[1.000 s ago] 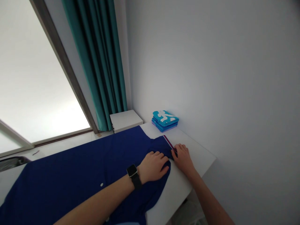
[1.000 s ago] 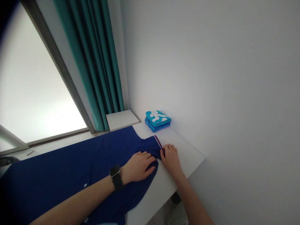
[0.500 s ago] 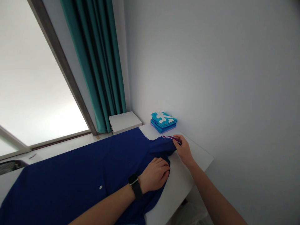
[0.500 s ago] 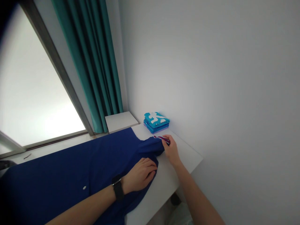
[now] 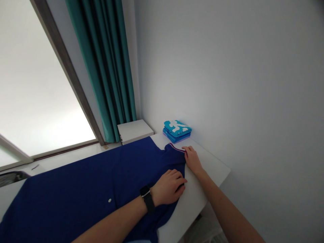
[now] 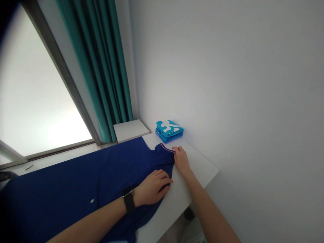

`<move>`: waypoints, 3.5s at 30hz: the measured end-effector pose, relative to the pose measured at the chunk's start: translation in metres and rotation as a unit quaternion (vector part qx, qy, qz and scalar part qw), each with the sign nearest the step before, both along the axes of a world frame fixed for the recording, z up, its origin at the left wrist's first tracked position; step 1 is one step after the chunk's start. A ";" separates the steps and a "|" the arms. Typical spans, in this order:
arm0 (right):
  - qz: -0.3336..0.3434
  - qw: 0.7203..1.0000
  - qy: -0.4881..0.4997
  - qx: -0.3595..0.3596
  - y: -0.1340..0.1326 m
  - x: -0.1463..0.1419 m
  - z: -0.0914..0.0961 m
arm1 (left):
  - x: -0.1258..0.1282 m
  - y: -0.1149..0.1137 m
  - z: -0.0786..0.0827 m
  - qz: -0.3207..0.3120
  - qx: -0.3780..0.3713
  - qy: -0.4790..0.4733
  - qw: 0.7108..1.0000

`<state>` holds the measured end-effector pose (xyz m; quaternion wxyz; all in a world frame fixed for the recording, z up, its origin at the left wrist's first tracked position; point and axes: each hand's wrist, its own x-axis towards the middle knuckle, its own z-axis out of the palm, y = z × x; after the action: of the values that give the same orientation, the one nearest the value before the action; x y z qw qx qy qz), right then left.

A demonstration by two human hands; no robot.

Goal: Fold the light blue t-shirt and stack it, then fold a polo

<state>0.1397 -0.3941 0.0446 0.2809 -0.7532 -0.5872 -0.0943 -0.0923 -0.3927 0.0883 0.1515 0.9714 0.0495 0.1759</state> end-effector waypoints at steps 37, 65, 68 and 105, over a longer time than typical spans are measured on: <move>-0.173 0.985 -0.014 -0.018 -0.048 -0.030 0.014 | -0.027 0.105 -0.037 0.228 0.059 0.069 0.969; -0.178 0.978 -0.002 -0.107 -0.059 -0.043 0.016 | -0.017 0.112 -0.035 0.231 0.057 0.079 0.968; -0.172 0.979 0.018 -0.104 -0.059 -0.042 0.016 | -0.014 0.113 -0.035 0.224 0.061 0.083 0.969; -0.017 0.996 -0.009 -0.091 0.041 -0.023 0.002 | -0.014 0.114 -0.041 0.218 0.082 0.064 0.970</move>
<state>0.1163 -0.3536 0.0462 0.2047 -0.7847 -0.5828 -0.0521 -0.1061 -0.2782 0.0475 0.0262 0.9555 0.2554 0.1452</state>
